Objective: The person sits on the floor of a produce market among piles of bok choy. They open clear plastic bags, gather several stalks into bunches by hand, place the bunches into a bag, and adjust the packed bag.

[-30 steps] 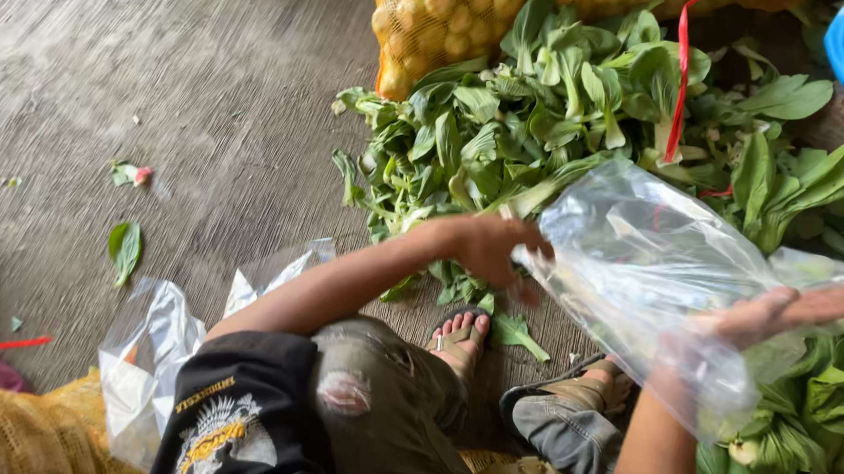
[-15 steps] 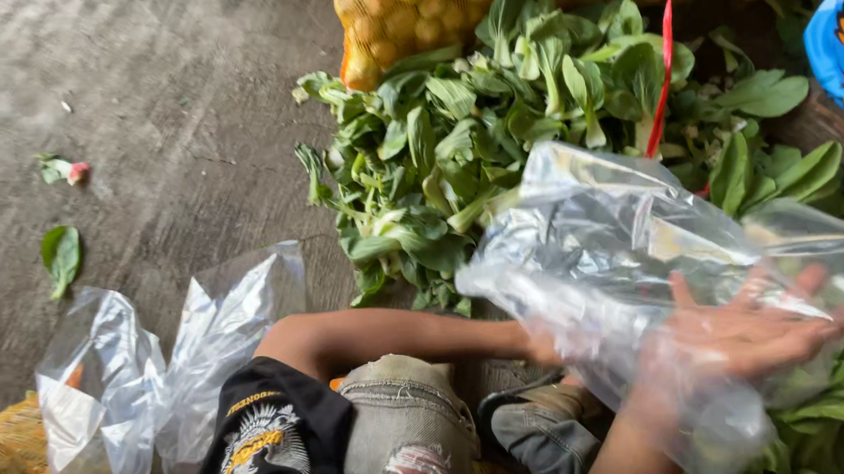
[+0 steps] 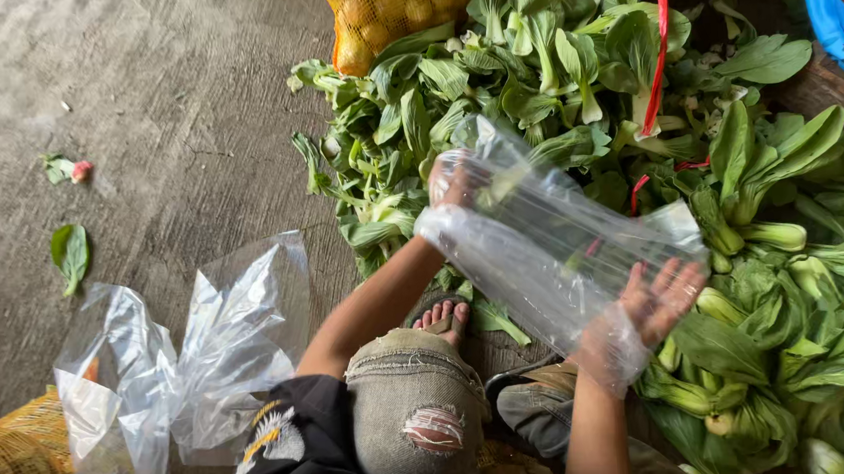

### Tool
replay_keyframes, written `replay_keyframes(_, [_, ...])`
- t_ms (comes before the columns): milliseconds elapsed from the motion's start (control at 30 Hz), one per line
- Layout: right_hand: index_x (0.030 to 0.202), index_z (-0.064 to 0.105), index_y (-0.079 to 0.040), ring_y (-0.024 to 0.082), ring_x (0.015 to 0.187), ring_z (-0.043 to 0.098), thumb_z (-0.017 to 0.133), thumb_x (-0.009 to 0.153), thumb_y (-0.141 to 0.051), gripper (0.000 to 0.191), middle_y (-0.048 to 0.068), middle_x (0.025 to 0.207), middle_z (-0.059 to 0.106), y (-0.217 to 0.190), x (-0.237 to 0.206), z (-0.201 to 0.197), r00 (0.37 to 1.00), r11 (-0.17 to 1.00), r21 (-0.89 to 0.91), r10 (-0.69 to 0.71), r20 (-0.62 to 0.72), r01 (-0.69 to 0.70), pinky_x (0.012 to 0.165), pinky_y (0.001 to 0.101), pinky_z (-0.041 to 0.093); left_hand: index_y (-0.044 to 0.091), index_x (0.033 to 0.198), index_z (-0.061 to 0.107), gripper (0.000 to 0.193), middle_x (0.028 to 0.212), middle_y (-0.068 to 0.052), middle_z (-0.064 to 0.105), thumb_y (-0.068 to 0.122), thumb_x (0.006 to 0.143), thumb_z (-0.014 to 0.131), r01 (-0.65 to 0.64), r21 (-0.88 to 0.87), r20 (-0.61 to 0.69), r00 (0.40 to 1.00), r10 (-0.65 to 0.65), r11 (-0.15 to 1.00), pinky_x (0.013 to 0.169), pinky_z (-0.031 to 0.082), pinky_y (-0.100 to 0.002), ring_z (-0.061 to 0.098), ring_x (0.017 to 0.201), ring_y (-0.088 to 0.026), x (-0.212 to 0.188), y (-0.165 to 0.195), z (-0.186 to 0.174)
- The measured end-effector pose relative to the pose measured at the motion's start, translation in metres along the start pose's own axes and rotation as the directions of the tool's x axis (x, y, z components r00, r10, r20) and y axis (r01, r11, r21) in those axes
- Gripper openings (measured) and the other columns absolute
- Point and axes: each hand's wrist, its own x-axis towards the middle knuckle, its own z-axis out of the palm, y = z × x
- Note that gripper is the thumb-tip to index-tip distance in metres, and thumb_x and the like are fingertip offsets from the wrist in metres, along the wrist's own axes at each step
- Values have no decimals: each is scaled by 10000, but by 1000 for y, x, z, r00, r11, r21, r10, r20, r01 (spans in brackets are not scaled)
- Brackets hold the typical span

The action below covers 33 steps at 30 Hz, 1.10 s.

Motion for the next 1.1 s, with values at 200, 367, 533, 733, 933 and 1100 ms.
replay_keyframes(200, [1677,187,-19,313,1615,286,548,1064,-262,752,216,1736,240,25,-13,11,961,926,-356,203,185,-127,1342,417,217,163,1406,563,600,1375,-18,617,554,950,580,46,-550,127,991,29,834,917,496,-501,610,1192,-254,-17,9,-39])
replay_keyframes(367, [1664,112,-5,349,1618,235,593,1068,-298,820,238,1745,148,20,-20,23,970,951,-300,3,243,72,1344,457,186,102,1562,375,744,1536,-322,388,490,959,573,-48,-432,153,980,126,901,1020,464,-641,573,1170,-375,-11,20,-58])
replay_keyframes(533, [1673,84,10,374,1628,200,584,1077,-299,837,249,1741,152,40,-26,32,953,871,-482,63,295,92,1350,471,158,64,1682,250,739,1730,-174,254,327,1074,576,-127,-712,226,890,396,691,1175,422,-405,437,1473,-295,2,2,-63])
replay_keyframes(733, [1621,148,66,467,1486,367,623,1010,-174,810,309,1672,227,68,-68,22,869,471,-816,181,461,334,1211,479,345,68,1636,70,923,1724,-213,24,139,850,550,-620,556,462,784,413,554,1054,403,-419,345,1444,-395,-42,-97,-98])
replay_keyframes(933, [1501,447,-32,430,1320,551,633,1004,-267,580,244,1570,416,9,-145,-45,369,477,-855,771,519,205,1100,443,457,80,1559,431,658,1582,-129,423,192,969,701,-929,352,928,362,89,110,1146,432,-446,508,1412,-342,-107,-125,-193])
replay_keyframes(1100, [1328,630,-81,305,1165,696,763,920,-234,456,149,1268,713,-54,-132,-95,509,501,-853,777,370,-145,996,409,581,91,1346,632,509,1346,-118,664,249,877,754,-810,391,918,378,-121,437,1010,563,-355,678,1225,-323,-150,-101,-271])
